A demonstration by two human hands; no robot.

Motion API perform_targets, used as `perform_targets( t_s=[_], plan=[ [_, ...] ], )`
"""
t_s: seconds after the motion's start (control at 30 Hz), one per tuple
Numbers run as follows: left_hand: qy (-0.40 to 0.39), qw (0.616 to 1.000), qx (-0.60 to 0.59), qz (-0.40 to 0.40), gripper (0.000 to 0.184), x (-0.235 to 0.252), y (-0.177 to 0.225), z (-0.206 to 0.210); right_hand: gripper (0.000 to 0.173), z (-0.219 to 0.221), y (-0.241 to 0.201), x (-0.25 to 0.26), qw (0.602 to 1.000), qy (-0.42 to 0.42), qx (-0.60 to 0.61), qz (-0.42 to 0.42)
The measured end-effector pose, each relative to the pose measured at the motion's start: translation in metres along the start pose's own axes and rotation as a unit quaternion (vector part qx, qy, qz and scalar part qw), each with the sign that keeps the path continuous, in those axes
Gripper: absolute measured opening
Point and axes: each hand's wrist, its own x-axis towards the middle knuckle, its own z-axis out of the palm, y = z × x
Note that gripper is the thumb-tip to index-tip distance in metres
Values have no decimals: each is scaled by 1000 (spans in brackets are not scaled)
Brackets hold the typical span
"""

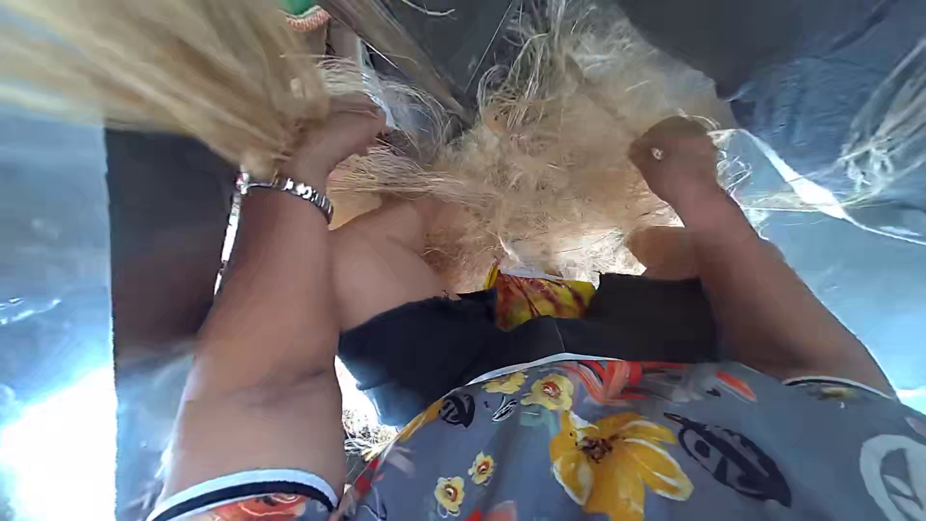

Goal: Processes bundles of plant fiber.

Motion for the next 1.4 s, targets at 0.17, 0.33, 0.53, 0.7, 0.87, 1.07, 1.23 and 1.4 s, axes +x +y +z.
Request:
perform_targets(
  t_s=[0.17,0.33,0.53,0.7,0.87,1.07,1.23,1.4],
  plan=[
    [-9,999,-33,24,44,4,-1,10,12,-56,-15,-93,860,83,428,-264],
    [5,994,-6,109,43,-20,3,27,29,-60,-11,-154,954,104,233,-159],
    [57,948,96,297,34,-104,11,63,13,-53,-7,-221,877,161,304,-334],
    [122,912,106,378,31,-226,-11,64,6,-71,-17,-287,851,138,239,-448],
    [427,771,172,439,39,-325,-17,43,11,-64,3,-328,836,118,219,-489],
    [489,555,308,599,52,-349,24,57,15,-61,-10,-351,791,52,249,-556],
    [343,604,351,628,18,-329,55,43,14,-64,-12,-336,807,53,266,-524],
    [255,695,266,617,26,-344,44,19,22,-88,35,-310,924,33,278,-262]
  ],
)
